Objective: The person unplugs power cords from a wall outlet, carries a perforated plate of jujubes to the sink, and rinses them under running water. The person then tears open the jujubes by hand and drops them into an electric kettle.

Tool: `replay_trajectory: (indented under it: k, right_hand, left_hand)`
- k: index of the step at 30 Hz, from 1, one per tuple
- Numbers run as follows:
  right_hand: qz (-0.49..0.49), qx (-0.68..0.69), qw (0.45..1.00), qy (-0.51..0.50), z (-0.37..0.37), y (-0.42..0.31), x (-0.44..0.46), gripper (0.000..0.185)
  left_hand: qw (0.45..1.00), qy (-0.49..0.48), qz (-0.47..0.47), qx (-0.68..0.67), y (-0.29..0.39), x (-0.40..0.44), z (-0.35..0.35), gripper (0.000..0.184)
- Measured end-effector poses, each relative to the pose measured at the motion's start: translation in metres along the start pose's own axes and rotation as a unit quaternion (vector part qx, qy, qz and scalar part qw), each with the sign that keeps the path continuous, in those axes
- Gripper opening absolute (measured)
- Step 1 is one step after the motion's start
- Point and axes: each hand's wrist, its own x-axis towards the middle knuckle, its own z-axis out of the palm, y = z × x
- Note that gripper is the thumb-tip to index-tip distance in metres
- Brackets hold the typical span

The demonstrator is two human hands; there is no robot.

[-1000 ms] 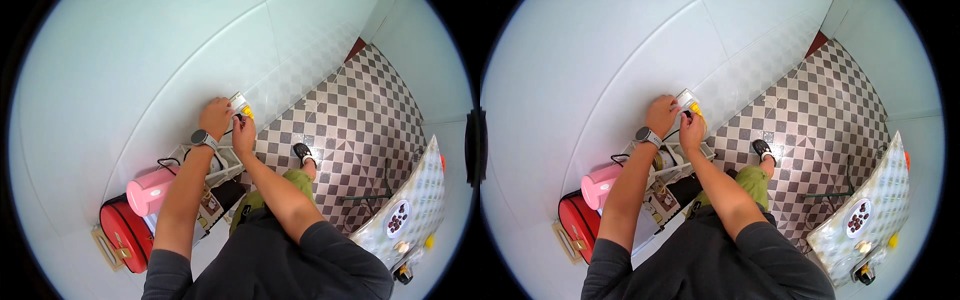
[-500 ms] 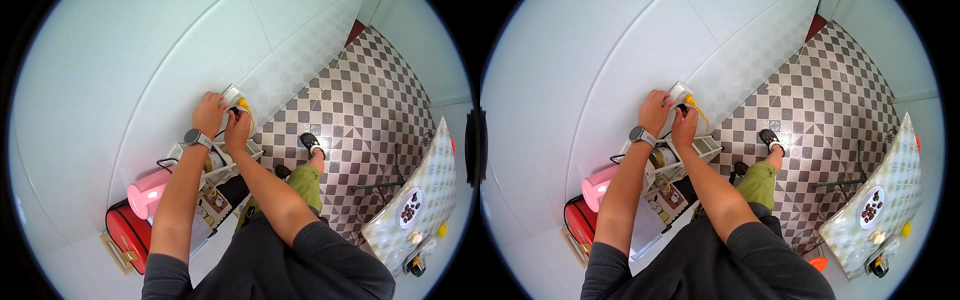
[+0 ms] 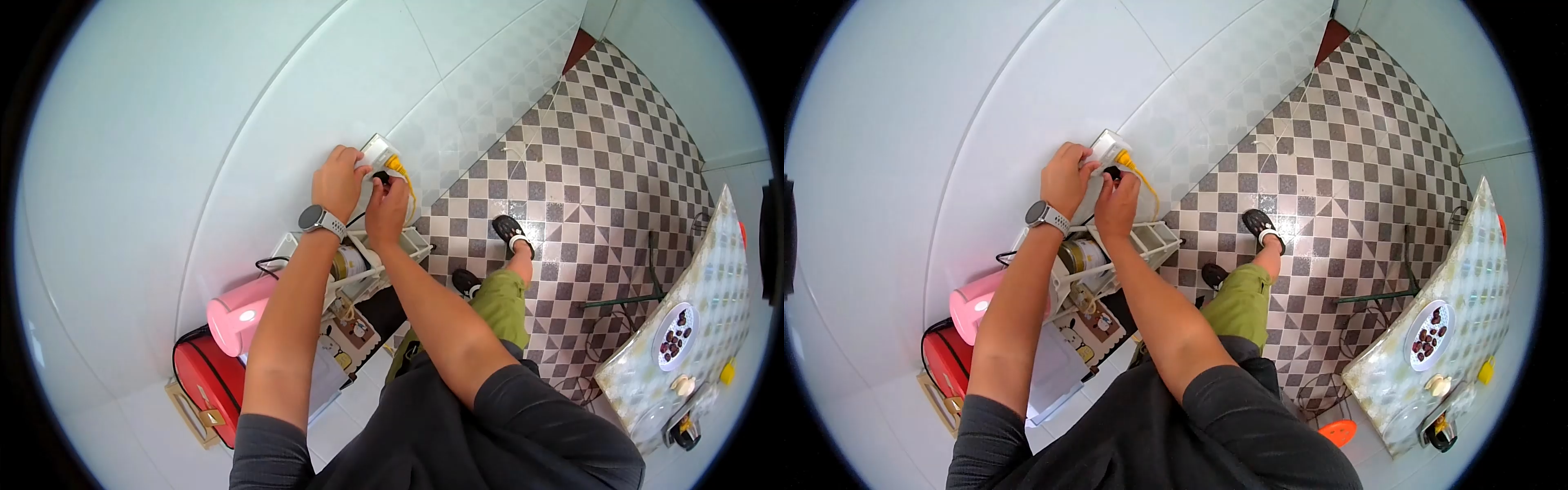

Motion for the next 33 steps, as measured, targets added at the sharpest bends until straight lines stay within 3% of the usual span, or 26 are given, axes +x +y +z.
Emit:
replay_trajectory:
  k: [6,7,12,15,17,18,20,21,23,26,33]
  right_hand:
    - [0.018,0.07,0.997,0.009,0.003,-0.005,0.0,0.025]
    - [0.025,0.011,0.999,-0.019,-0.002,-0.006,0.001,0.027]
    - [0.024,-0.01,1.0,0.013,0.001,-0.008,-0.003,0.027]
    - [-0.001,0.014,0.999,0.03,0.007,0.002,-0.003,0.026]
    - [-0.009,0.042,0.999,0.016,0.007,0.009,-0.003,0.029]
    - [-0.008,0.043,0.999,0.021,0.005,0.006,-0.001,0.029]
    - [0.002,0.066,0.997,0.033,0.002,0.001,-0.006,0.029]
    - [0.007,0.068,0.997,0.035,0.004,0.001,-0.006,0.029]
    - [0.036,0.095,0.994,0.052,0.007,0.003,-0.004,0.029]
    - [0.063,0.124,0.988,0.061,0.007,0.004,-0.001,0.029]
    - [0.072,0.117,0.986,0.09,0.007,-0.001,0.001,0.028]
  left_hand:
    - [1.0,0.003,-0.003,0.004,0.002,0.0,-0.002,0.019]
    - [1.0,0.009,0.004,0.002,0.002,0.001,-0.002,0.019]
    - [1.0,0.001,0.004,0.002,0.0,0.001,-0.004,0.019]
    - [1.0,-0.014,0.027,0.007,-0.001,0.004,-0.009,0.029]
    - [0.988,-0.124,0.03,0.084,0.019,0.011,-0.028,0.048]
    - [0.988,-0.126,0.034,0.085,0.025,0.016,-0.034,0.048]
    - [0.945,-0.148,0.217,0.197,0.031,0.018,-0.043,0.062]
    - [0.943,-0.152,0.219,0.199,0.029,0.02,-0.04,0.062]
    - [0.891,-0.138,0.328,0.281,0.022,0.03,-0.03,0.056]
    - [0.882,-0.15,0.354,0.274,0.015,0.043,-0.02,0.067]
    - [0.862,-0.196,0.363,0.296,0.018,0.057,-0.021,0.067]
